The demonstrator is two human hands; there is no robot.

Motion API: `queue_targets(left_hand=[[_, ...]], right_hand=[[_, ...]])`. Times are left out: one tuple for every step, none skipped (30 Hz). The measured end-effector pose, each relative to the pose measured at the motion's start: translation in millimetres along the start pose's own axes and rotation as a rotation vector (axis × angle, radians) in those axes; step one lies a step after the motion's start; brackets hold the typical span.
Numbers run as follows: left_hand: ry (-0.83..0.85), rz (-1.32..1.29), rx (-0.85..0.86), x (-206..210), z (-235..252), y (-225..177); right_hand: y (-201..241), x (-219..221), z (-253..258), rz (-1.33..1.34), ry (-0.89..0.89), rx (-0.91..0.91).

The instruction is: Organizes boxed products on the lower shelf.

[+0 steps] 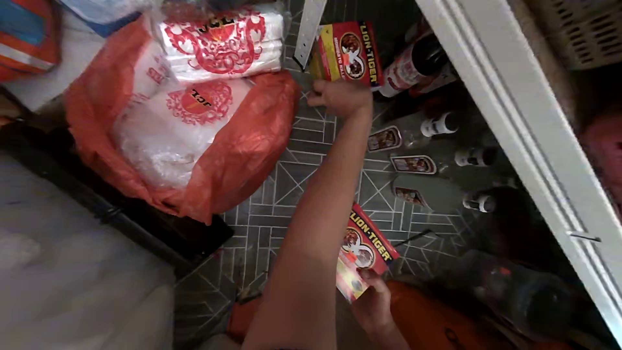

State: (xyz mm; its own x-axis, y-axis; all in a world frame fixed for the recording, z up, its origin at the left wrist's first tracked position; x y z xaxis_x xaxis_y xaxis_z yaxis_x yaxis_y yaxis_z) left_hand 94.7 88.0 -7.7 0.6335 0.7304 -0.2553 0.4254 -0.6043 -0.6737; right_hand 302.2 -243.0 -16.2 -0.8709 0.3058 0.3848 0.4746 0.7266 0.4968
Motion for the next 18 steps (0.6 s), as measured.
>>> queue_targets(left_hand=[[0.024,0.026,0.037,-2,-1,-1],[0.044,0.048,0.071,-1,-2,-4],[0.051,0.051,0.092,2,-2,-6],[0.062,0.045,0.093,5,0,-6],[0.071,0.038,0.072,7,1,-6],[0.074,0.042,0.046,9,3,-7],[0.07,0.041,0.021,12,3,-7],[0.06,0.052,0.001,15,3,-7],[0.05,0.084,-0.007,16,2,-8],[0.052,0.149,0.014,14,2,-8],[0.061,0.251,0.078,9,0,-9],[0.061,0.356,0.196,1,-3,-9],[0.052,0.411,0.384,-6,-5,-7],[0.041,0.45,0.628,-12,-4,-3],[0.079,0.509,0.864,-15,2,0],[0.171,0.612,1.064,-16,8,-1],[0.249,0.75,1.229,-11,15,-3],[0.314,0.865,1.357,-3,21,-6]], right_hand=[[-1,0,0,-0.001,0.013,-0.006],[0,0,1,-0.003,0.02,-0.013],[-1,0,1,-0.005,0.02,-0.021],[-1,0,0,-0.008,0.018,-0.026],[0,1,0,-0.014,0.016,-0.032],[1,3,0,-0.026,0.009,-0.037],[3,3,-1,-0.035,-0.005,-0.036],[4,3,-2,-0.041,-0.026,-0.027],[5,2,-3,-0.045,-0.039,-0.015],[5,-1,-2,-0.046,-0.036,-0.005],[4,-3,-1,-0.042,-0.033,0.005],[4,-3,0,-0.034,-0.034,0.01],[3,-4,1,-0.021,-0.03,0.011],[2,-4,2,-0.006,-0.03,0.012],[1,-5,2,-0.003,-0.035,0.014],[0,-5,2,-0.011,-0.043,0.019],[0,-5,2,-0.02,-0.052,0.022],[1,-5,1,-0.028,-0.058,0.024]])
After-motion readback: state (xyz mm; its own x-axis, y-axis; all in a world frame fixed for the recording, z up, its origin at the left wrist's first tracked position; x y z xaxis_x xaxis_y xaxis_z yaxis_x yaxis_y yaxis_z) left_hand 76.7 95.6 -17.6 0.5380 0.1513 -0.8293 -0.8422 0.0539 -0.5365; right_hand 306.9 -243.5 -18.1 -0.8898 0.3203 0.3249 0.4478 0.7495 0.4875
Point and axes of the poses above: each hand's wrist, its own z-axis towards the middle knuckle, its own x-axis out of the palm, y = z × x, the point moved 2 cm from there along z, towards the middle knuckle, and after that the axes turned 2 degrees about -z, right-handed, at the moved point
